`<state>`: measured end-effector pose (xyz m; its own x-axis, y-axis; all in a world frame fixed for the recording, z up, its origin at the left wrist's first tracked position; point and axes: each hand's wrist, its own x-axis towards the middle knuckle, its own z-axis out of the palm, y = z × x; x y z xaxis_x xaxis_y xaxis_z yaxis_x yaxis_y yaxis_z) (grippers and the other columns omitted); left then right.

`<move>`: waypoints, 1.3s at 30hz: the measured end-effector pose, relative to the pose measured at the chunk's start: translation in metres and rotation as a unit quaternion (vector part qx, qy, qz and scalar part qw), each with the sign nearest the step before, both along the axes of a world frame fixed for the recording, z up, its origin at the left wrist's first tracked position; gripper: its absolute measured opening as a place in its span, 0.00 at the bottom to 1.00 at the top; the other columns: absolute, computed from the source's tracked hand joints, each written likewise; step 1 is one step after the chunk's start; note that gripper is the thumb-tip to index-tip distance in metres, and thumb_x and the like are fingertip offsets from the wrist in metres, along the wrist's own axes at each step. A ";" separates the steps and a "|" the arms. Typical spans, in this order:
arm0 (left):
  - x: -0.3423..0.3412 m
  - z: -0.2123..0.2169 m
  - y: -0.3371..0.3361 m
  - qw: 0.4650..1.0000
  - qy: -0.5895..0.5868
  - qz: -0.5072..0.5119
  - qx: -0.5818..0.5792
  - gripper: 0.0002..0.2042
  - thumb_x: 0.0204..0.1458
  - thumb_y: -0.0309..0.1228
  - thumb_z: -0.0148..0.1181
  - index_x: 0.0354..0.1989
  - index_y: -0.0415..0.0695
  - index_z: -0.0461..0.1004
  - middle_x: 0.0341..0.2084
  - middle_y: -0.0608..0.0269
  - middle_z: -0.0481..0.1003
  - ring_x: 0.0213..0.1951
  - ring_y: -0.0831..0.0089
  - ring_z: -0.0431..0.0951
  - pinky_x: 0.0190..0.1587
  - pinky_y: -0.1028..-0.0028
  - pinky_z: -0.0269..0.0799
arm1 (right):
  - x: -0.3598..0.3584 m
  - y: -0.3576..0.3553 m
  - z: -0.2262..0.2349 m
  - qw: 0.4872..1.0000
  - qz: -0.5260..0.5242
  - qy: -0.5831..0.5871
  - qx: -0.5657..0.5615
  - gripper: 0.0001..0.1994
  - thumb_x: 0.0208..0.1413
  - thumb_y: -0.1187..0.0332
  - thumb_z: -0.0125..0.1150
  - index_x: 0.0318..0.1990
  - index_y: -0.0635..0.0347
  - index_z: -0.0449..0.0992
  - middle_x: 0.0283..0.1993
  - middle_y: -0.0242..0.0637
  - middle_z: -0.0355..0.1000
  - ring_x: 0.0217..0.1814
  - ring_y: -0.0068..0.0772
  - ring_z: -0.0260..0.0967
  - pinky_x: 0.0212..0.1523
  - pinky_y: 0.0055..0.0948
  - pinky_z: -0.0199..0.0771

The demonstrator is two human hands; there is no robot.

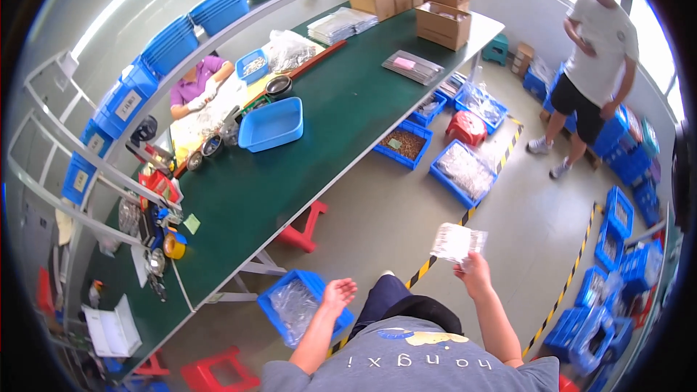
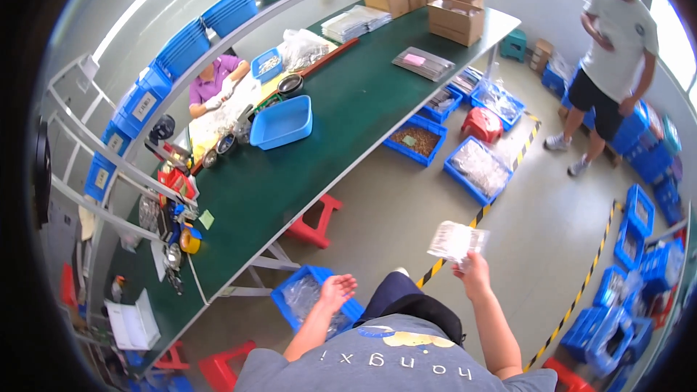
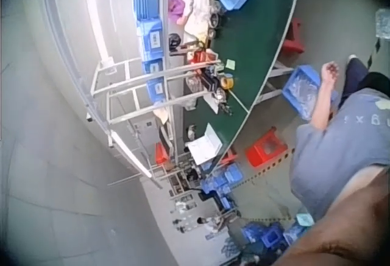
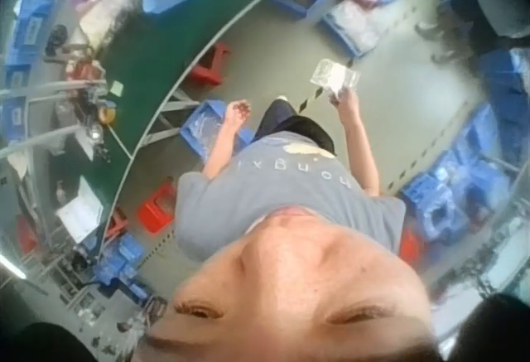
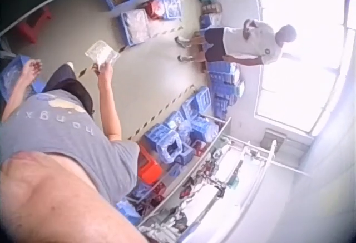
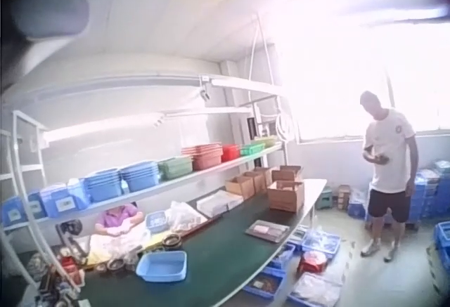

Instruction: Measuring small mechanical components with a digital caliper at a factory workbench.

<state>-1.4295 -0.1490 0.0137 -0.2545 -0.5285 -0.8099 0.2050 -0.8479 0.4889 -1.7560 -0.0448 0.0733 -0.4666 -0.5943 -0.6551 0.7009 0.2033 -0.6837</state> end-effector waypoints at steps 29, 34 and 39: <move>-0.195 -0.062 -0.573 0.564 -0.766 -0.018 -0.306 0.07 0.36 0.32 0.51 0.15 0.46 0.61 0.14 0.63 0.66 0.19 0.63 0.69 0.17 0.66 0.64 | -0.035 -0.910 -0.037 0.849 0.480 0.125 -0.183 0.09 0.46 0.73 0.50 0.36 0.65 0.68 0.27 0.34 0.68 0.24 0.25 0.66 0.24 0.21 0.67; -0.195 -0.066 -0.572 0.577 -0.759 -0.020 -0.299 0.08 0.35 0.32 0.52 0.14 0.46 0.60 0.13 0.64 0.64 0.17 0.64 0.67 0.16 0.67 0.63 | 0.039 -1.024 -0.045 0.826 0.492 0.191 -0.196 0.07 0.47 0.71 0.51 0.33 0.63 0.69 0.27 0.33 0.68 0.24 0.22 0.65 0.23 0.17 0.64; -0.196 -0.061 -0.575 0.574 -0.766 -0.004 -0.289 0.08 0.32 0.30 0.53 0.13 0.47 0.59 0.11 0.66 0.62 0.16 0.66 0.65 0.15 0.69 0.60 | 0.065 -1.086 -0.066 0.657 0.421 0.587 -0.217 0.18 0.41 0.61 0.59 0.36 0.65 0.67 0.35 0.42 0.67 0.36 0.36 0.65 0.36 0.35 0.66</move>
